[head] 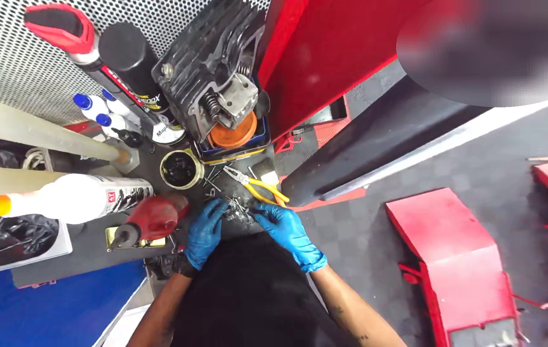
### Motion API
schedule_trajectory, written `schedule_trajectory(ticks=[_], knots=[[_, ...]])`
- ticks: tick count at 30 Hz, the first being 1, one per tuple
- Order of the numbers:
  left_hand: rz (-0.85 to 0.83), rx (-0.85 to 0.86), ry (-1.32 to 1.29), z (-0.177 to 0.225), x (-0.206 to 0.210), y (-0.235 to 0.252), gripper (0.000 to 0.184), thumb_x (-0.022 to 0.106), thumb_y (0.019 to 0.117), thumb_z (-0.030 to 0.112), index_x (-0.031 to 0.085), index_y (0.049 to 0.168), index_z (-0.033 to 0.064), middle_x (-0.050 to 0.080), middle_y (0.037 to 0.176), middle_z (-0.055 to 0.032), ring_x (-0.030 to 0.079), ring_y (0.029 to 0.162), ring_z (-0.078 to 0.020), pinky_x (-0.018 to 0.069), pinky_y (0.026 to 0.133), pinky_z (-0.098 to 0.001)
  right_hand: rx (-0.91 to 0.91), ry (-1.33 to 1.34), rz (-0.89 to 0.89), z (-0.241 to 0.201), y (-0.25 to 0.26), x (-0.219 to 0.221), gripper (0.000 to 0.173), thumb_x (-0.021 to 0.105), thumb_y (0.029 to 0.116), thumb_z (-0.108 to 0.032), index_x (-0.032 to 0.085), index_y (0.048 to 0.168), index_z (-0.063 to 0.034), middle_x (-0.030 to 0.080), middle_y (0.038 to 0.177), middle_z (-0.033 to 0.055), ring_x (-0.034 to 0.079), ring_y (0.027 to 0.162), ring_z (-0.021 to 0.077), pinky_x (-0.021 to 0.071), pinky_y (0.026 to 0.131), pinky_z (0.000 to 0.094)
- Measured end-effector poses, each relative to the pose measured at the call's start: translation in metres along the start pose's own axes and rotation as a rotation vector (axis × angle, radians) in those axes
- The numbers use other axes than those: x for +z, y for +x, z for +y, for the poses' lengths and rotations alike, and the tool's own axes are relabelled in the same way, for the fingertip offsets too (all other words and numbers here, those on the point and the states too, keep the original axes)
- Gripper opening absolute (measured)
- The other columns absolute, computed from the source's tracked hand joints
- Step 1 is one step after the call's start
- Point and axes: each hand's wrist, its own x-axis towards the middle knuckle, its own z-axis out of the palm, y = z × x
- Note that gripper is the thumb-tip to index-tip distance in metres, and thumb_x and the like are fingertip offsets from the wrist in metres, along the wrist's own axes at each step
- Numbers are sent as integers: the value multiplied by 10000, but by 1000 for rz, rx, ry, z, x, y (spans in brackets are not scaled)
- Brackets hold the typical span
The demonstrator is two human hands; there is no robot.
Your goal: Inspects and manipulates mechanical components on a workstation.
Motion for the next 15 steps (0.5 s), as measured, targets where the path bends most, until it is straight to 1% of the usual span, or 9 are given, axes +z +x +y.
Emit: schedule_trajectory(ticks=[2,3,4,5,7,8,10,12,15], knots=[[41,40,57,3,2,-5,437,578,970,122,651,1394,196,570,1473,-132,569,1338,-298,510,1082,-467,-13,173,12,-1,4,-2,366,656,973,-341,723,1283,-159,742,939,-1,679,799,93,579,777,349],[53,62,82,4,2,-6,444,578,972,141,641,1406,210,558,1480,-154,552,1352,-327,492,1094,-487,-24,286,14,-3,6,-3,370,656,977,-281,699,1313,-130,726,925,-7,658,769,63,571,744,290],[60,84,103,7,0,-7,453,584,976,163,625,1422,231,539,1494,-173,519,1379,-355,461,1121,-509,-36,409,11,-4,9,-4,378,650,981,-217,674,1337,-93,713,905,-4,642,732,54,562,694,253],[73,107,123,11,-3,-7,461,600,976,190,612,1431,264,517,1509,-188,484,1406,-377,431,1143,-530,-50,524,3,-6,12,-4,388,636,987,-163,647,1359,-57,707,891,7,632,701,62,551,646,241],[136,159,150,19,-9,-8,465,644,966,234,601,1418,333,491,1524,-203,430,1441,-400,395,1160,-556,-71,694,-24,-10,16,-8,407,607,1005,-100,593,1402,-12,721,889,33,636,665,89,545,583,244],[176,182,153,23,-11,-8,468,662,961,253,592,1410,366,479,1534,-193,408,1455,-393,382,1167,-558,-94,758,-34,-12,17,-10,425,591,1010,-75,561,1426,8,721,897,44,635,661,98,544,571,246],[246,224,164,32,-18,-7,478,684,955,277,569,1403,400,435,1568,-148,355,1489,-356,343,1196,-537,-148,847,-57,-18,19,-14,452,564,1023,-50,506,1463,34,731,940,73,655,694,122,565,608,265],[312,259,215,43,-26,-4,506,674,960,296,525,1424,427,368,1616,-88,295,1520,-320,296,1221,-508,-208,896,-98,-25,22,-20,471,548,1028,-38,470,1484,48,736,992,99,683,750,150,595,673,298],[401,298,305,60,-37,-3,538,660,957,317,482,1447,449,329,1637,-51,269,1529,-313,282,1224,-500,-293,911,-182,-38,25,-30,459,532,1029,-33,481,1476,52,740,1008,112,697,791,171,607,712,325]])
